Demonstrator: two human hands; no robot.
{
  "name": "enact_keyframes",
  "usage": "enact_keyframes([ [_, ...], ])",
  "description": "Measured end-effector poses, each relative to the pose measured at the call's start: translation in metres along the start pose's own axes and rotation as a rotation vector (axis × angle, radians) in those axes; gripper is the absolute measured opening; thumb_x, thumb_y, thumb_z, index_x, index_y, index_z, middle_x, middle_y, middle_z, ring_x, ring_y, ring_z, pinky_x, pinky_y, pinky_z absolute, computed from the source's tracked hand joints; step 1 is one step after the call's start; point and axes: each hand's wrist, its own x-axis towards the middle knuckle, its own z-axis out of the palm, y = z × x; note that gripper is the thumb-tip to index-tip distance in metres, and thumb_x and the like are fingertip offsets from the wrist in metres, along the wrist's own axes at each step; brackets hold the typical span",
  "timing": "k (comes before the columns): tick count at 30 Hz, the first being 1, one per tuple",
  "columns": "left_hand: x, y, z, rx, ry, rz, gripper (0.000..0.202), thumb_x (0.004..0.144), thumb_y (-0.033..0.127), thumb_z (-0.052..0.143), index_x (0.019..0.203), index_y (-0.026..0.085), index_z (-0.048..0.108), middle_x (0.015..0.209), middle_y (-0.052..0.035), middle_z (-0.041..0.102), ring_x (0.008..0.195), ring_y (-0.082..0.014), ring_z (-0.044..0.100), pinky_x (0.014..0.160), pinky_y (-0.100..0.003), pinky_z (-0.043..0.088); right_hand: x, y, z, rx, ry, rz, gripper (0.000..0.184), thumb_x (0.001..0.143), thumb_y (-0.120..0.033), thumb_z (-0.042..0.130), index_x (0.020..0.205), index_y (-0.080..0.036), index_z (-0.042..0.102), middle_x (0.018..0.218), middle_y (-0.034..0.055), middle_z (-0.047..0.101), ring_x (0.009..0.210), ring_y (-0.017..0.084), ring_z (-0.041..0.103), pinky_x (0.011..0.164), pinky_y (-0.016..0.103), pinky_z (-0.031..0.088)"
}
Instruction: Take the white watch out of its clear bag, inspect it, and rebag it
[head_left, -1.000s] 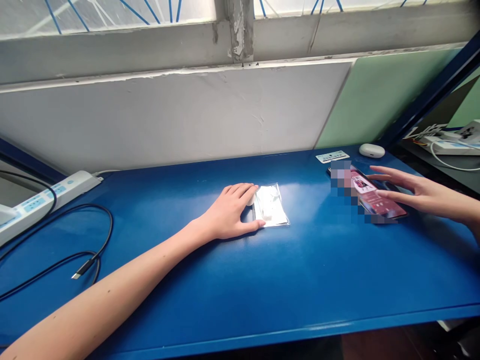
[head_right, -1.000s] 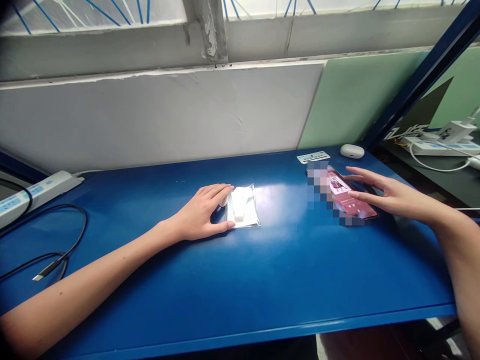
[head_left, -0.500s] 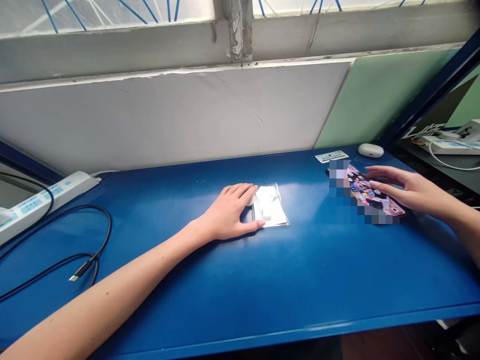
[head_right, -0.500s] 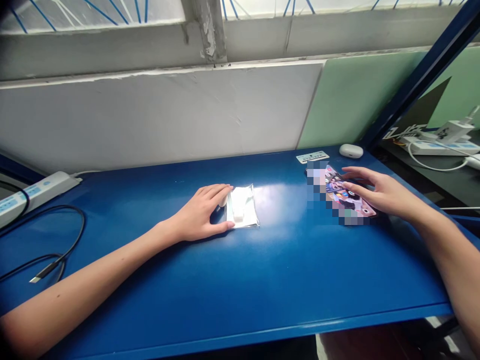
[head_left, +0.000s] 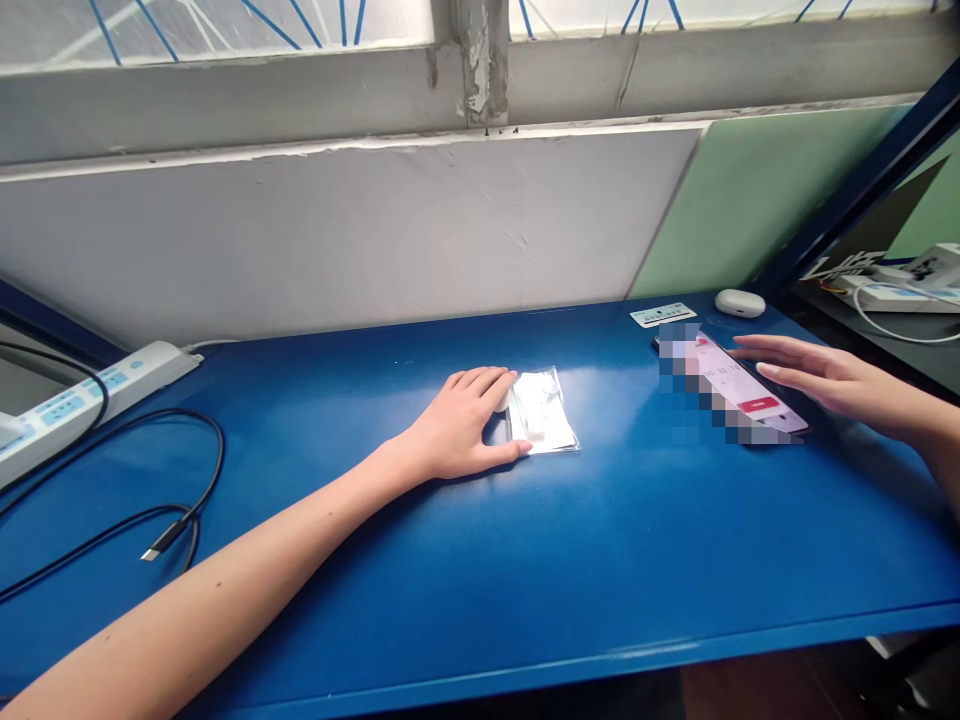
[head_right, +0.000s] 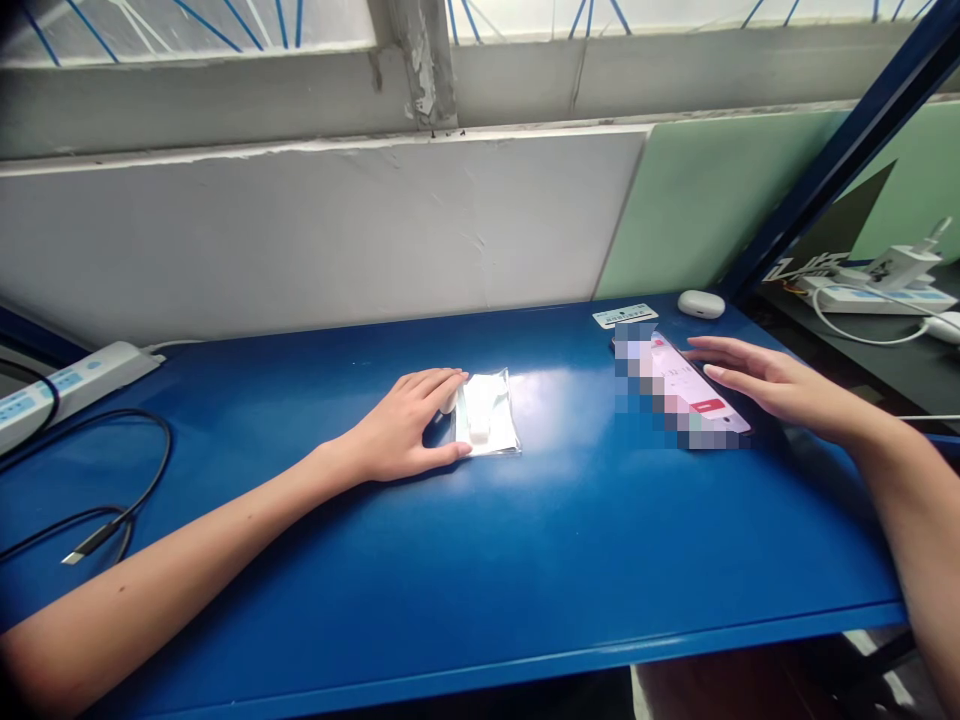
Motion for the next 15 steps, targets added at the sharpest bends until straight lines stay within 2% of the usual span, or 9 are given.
enact_keyframes([
  [2,0.0,0.0,0.0,0.0,-0.001,-0.001,0.084,0.087,0.062,0.06,0.15,0.011,0.039,0.153,-0.02,0.044,0.142,-0.0374,0.039,0.116,-0.051,0.031,-0.001,-0.011,0.008,-0.029,0.1,-0.065,0.044,0.096,-0.038,0.056,0.137,-0.024,0.059,0.142,0.0145,0.061,0.128,0.025,0.058,0.098,0.032,0.05],
  [4,0.0,0.0,-0.001,0.005,-0.005,-0.001,0.084,0.087,0.062,0.059,0.15,0.011,0.038,0.153,-0.0196,0.043,0.142,-0.0368,0.038,0.116,-0.051,0.031,-0.003,-0.028,0.022,-0.135,0.371,-0.185,0.037,0.094,-0.037,0.06,0.127,-0.022,0.066,0.131,0.0145,0.068,0.123,0.027,0.062,0.103,0.037,0.047],
  [5,0.0,0.001,-0.001,0.007,-0.008,-0.002,0.084,0.087,0.062,0.059,0.15,0.011,0.038,0.154,-0.0193,0.043,0.142,-0.0365,0.038,0.116,-0.051,0.031,-0.004,-0.039,0.031,-0.16,0.431,-0.26,0.037,0.093,-0.037,0.062,0.127,-0.022,0.066,0.128,0.0132,0.069,0.122,0.027,0.062,0.105,0.039,0.047],
  [8,0.0,0.001,-0.002,0.007,-0.014,-0.012,0.084,0.087,0.063,0.059,0.151,0.011,0.038,0.154,-0.0191,0.043,0.143,-0.0364,0.038,0.116,-0.051,0.031,-0.012,-0.077,0.061,-0.162,0.25,-0.524,0.04,0.095,-0.037,0.059,0.133,-0.024,0.059,0.128,0.011,0.068,0.116,0.026,0.065,0.103,0.041,0.05],
  [11,0.0,0.001,-0.001,0.007,-0.011,-0.013,0.085,0.086,0.064,0.06,0.15,0.012,0.038,0.154,-0.0191,0.043,0.142,-0.0364,0.038,0.116,-0.051,0.031,-0.021,-0.11,0.088,-0.329,0.072,-0.698,0.044,0.095,-0.04,0.058,0.137,-0.026,0.055,0.133,0.0105,0.065,0.127,0.03,0.058,0.111,0.051,0.043],
  [13,0.0,0.0,0.001,0.009,-0.004,-0.006,0.086,0.085,0.064,0.061,0.15,0.012,0.039,0.153,-0.0189,0.044,0.142,-0.0363,0.039,0.116,-0.051,0.031,-0.024,-0.126,0.104,-0.371,-0.071,-0.683,0.06,0.094,-0.045,0.058,0.148,-0.025,0.042,0.15,0.0129,0.052,0.138,0.033,0.048,0.111,0.052,0.044],
  [15,0.0,0.0,0.002,0.013,0.006,-0.004,0.086,0.084,0.064,0.063,0.149,0.012,0.039,0.153,-0.019,0.044,0.142,-0.0362,0.039,0.116,-0.051,0.031,-0.021,-0.139,0.12,-0.414,-0.197,-0.67,0.084,0.089,-0.055,0.061,0.157,-0.02,0.027,0.165,0.0166,0.027,0.147,0.037,0.034,0.113,0.053,0.042],
])
